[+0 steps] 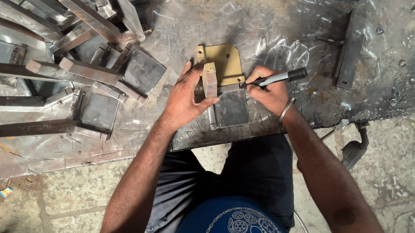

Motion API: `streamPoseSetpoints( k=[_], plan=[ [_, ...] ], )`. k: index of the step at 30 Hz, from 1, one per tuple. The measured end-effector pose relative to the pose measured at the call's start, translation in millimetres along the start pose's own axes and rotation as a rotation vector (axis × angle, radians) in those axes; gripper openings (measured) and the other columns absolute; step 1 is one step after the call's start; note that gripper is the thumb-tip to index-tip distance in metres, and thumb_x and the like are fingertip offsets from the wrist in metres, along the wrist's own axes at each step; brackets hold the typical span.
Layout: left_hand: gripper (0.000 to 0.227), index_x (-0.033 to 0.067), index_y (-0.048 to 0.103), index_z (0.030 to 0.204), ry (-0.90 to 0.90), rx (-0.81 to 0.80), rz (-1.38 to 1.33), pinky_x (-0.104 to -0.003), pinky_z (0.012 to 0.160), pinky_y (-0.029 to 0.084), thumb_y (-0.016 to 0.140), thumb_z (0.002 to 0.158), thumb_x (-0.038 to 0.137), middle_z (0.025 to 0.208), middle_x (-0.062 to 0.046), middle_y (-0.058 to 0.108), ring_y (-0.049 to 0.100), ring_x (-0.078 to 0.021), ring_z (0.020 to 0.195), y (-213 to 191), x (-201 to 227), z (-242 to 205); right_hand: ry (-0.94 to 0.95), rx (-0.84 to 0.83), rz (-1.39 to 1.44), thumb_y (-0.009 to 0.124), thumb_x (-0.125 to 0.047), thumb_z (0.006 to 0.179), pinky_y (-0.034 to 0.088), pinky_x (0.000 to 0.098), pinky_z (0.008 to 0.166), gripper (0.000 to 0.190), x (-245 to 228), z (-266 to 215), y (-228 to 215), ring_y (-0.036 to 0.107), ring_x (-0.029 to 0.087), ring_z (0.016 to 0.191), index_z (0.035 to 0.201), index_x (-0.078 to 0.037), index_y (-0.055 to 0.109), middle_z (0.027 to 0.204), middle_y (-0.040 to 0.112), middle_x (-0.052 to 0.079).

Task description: The person marks metal pieces using a black marker and a yellow template. They repeatedly pick up metal bars, align the template, draw lines, and place the marked pieces into a pile on the workbench.

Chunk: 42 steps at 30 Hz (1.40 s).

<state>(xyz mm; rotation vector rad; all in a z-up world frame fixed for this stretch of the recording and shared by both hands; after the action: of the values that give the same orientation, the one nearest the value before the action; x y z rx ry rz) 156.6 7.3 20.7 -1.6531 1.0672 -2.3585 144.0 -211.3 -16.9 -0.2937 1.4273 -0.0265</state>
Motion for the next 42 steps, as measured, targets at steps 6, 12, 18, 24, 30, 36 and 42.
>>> streamPoseSetpoints(
  k=[6,12,18,24,30,36,42],
  plan=[
    [0.081,0.0066,0.045,0.143,0.018,0.006,0.006,-0.049,0.130,0.019,0.091,0.079,0.026,0.150,-0.017,0.054,0.047,-0.0345,0.144,-0.8,1.7,-0.1,0.011,-0.009,-0.017,0.068,0.005,0.088,0.046,0.0237,0.070,0.011,2.1,-0.6,2.0,0.056,0.004,0.079,0.096,-0.001,0.063,0.085,0.063,-0.001],
    [0.082,0.0063,0.045,0.144,0.017,0.006,-0.005,-0.049,0.130,0.018,0.091,0.079,0.026,0.150,-0.017,0.055,0.047,-0.0344,0.145,-0.8,2.0,0.1,0.007,0.026,-0.045,0.068,0.004,0.089,0.045,0.0236,0.069,0.011,4.6,-1.1,-1.4,0.053,0.003,0.078,0.097,-0.002,0.063,0.084,0.061,-0.002],
    [0.081,0.0068,0.045,0.143,0.011,0.002,-0.005,-0.049,0.131,0.017,0.091,0.079,0.026,0.150,-0.017,0.055,0.048,-0.0335,0.144,-0.3,1.7,0.4,-0.025,-0.039,0.019,0.067,0.006,0.086,0.045,0.0246,0.070,0.012,8.3,-2.6,-0.4,0.055,0.006,0.079,0.094,-0.002,0.065,0.085,0.061,0.000],
    [0.083,0.0068,0.044,0.146,-0.035,0.004,-0.003,-0.048,0.129,0.022,0.090,0.080,0.029,0.149,-0.017,0.055,0.045,-0.0367,0.146,2.0,-2.7,-2.4,0.047,0.137,0.245,0.064,0.001,0.095,0.045,0.0248,0.071,0.010,18.6,-6.9,-14.8,0.055,0.008,0.079,0.105,-0.002,0.064,0.088,0.061,0.001],
    [0.084,0.0027,0.045,0.146,-0.028,0.197,-0.017,-0.048,0.122,0.032,0.090,0.080,0.029,0.146,-0.021,0.055,0.050,-0.0395,0.140,-10.9,27.1,-13.0,0.063,0.174,0.160,0.063,-0.010,0.101,0.054,0.0253,0.073,0.028,-19.8,2.7,-9.1,0.064,0.010,0.083,0.128,-0.002,0.064,0.101,0.071,0.005],
    [0.059,0.0024,0.057,0.132,-0.076,0.558,0.024,-0.043,0.100,0.054,0.086,0.087,0.026,0.128,-0.017,0.064,0.065,-0.0362,0.119,-36.1,62.4,-34.5,0.023,0.135,0.072,0.067,-0.012,0.103,0.056,0.0263,0.079,0.031,-24.3,1.4,-3.2,0.066,0.010,0.094,0.132,-0.001,0.063,0.106,0.071,0.006],
    [0.036,0.0011,0.062,0.108,-0.159,0.527,0.132,-0.043,0.075,0.057,0.084,0.087,0.020,0.101,-0.017,0.067,0.070,-0.0364,0.089,-38.3,49.8,-43.9,0.043,0.164,0.054,0.070,-0.014,0.101,0.056,0.0259,0.077,0.031,-17.7,-1.3,-4.3,0.065,0.009,0.090,0.129,-0.003,0.066,0.102,0.069,0.003]
  ],
)
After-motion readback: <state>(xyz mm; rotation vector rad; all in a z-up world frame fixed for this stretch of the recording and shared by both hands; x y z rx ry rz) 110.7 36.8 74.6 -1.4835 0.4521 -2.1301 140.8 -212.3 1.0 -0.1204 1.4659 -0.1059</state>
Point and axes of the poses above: each hand's wrist, its own z-axis towards the middle knuckle, its own y-axis out of the palm, x = y × z, the point moved 10 cm from there along z, towards the middle knuckle
